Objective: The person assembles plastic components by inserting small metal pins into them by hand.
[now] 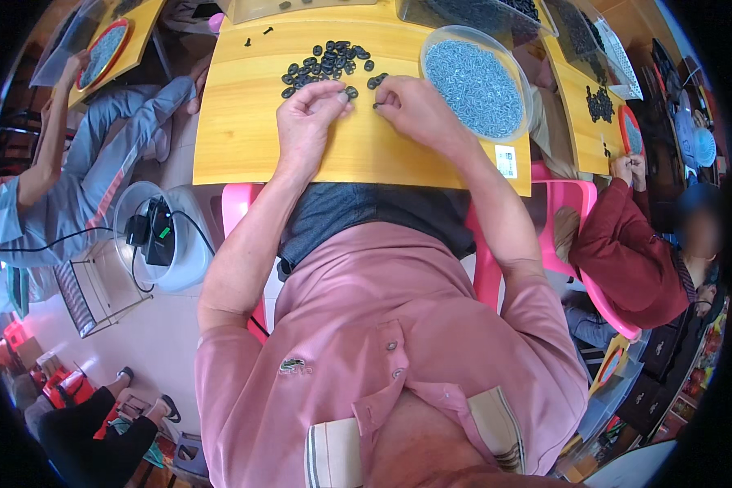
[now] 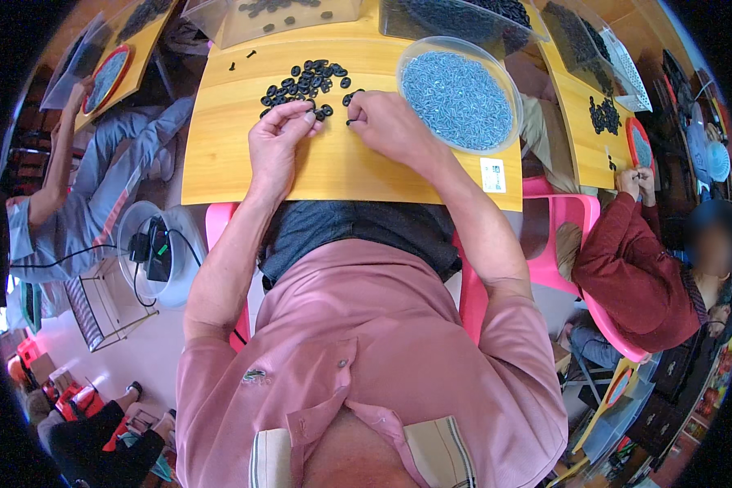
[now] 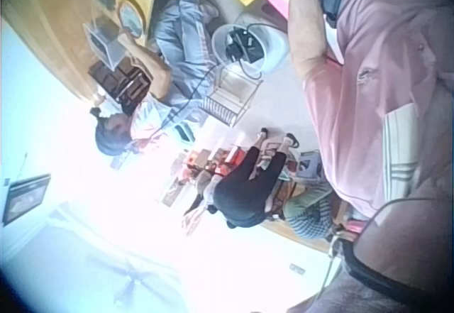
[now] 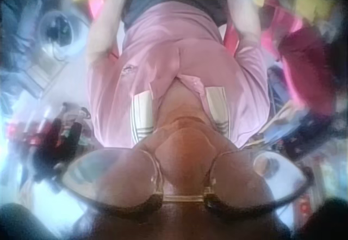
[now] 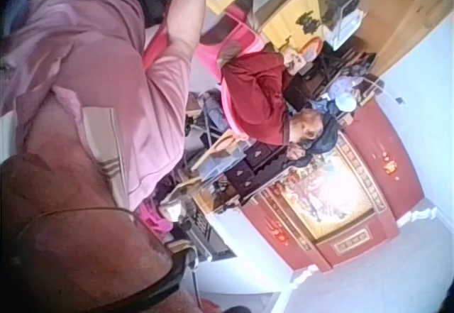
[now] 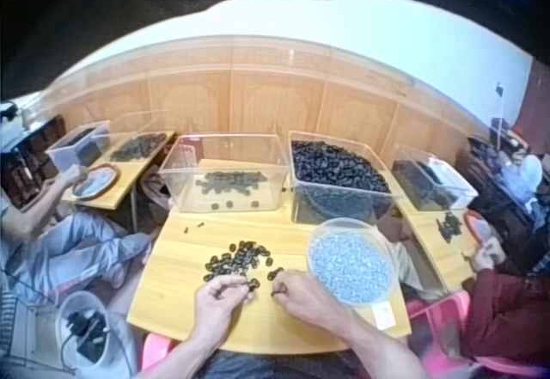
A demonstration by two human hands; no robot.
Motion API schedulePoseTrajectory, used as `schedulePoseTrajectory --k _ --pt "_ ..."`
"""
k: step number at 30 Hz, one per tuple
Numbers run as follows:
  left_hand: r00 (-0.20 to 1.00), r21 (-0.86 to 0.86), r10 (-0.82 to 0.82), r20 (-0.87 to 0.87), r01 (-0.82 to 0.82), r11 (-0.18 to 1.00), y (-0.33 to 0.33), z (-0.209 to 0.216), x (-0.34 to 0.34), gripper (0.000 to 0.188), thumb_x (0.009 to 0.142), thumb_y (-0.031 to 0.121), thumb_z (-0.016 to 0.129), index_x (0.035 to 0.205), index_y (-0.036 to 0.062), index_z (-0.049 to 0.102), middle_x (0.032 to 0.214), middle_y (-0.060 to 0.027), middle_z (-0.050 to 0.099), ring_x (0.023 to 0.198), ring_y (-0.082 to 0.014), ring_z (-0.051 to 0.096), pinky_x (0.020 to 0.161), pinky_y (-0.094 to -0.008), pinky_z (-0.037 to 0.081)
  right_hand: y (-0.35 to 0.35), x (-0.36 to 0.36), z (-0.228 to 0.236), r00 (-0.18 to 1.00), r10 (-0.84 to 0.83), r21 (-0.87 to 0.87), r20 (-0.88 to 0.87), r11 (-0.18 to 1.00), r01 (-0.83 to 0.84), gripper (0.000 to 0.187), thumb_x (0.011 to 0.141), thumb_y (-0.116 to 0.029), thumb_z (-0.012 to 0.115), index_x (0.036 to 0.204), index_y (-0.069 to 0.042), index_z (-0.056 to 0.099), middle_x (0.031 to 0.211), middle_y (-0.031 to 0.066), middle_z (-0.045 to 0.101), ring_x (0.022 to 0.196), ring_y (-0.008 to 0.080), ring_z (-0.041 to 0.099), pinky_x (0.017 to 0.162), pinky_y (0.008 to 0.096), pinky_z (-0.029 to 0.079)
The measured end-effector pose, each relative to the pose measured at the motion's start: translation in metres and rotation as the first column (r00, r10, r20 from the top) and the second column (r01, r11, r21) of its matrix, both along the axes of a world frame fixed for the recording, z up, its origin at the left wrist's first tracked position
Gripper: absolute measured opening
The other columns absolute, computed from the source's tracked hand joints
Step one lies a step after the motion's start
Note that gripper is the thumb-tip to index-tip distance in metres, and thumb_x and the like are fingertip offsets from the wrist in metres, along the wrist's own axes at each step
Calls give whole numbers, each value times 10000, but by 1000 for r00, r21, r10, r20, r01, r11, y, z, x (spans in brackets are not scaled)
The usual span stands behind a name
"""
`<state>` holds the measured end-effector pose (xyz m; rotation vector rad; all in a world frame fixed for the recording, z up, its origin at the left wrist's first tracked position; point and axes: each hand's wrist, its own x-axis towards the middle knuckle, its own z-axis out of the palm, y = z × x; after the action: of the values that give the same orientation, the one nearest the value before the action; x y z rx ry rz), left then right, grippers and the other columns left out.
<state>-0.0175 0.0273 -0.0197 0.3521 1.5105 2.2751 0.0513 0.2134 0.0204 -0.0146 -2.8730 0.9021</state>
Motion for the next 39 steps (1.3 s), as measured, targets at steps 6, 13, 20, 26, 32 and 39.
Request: schedulePoseTrajectory --k 6,13,20,26,32,39 --pt "1000 6 -9 -2 9 1000 -1 1 0 172 886 -29 661 1058 -39 668 923 -101 695 809 -133 663 750 -240 533 5 -3 -9 980 30 -709 199 695 122 172 874 -88 680 1017 7 692 772 45 671 714 106 645 618 259 509" --pt "999 12 -40 14 40 999 -1 1 0 168 889 -24 663 1056 -43 664 927 -110 698 814 -146 674 757 -246 544 1 -2 -15 956 149 -951 253 222 217 213 940 -86 623 1125 20 623 903 48 668 765 104 633 711 224 519" --pt "997 16 -76 23 76 997 -1 0 -1 153 889 -26 663 1041 -44 662 949 -125 701 824 -170 693 764 -258 561 2 -3 -20 955 167 -969 246 55 240 216 939 -87 629 1125 20 616 926 60 670 774 103 632 723 223 518" --pt "995 -5 -97 29 97 995 -1 2 0 158 887 -23 669 1044 -41 659 947 -121 700 824 -168 695 761 -259 564 -8 -2 -16 980 46 -951 194 255 176 234 927 -67 624 1134 42 626 910 70 669 775 108 624 723 223 509" --pt "996 -9 -86 32 86 996 -1 2 0 151 889 -21 669 1039 -41 659 937 -121 702 816 -165 695 760 -253 562 -13 0 -10 992 -24 -902 123 415 121 257 897 -55 632 1125 63 629 900 92 683 777 125 624 721 240 501" --pt "998 -27 -61 24 62 998 -1 0 0 151 890 -23 666 1039 -49 656 933 -125 702 813 -165 696 754 -250 563 -18 0 -7 997 -41 -865 66 496 77 249 891 -54 637 1109 67 636 881 100 696 768 127 631 706 248 504"
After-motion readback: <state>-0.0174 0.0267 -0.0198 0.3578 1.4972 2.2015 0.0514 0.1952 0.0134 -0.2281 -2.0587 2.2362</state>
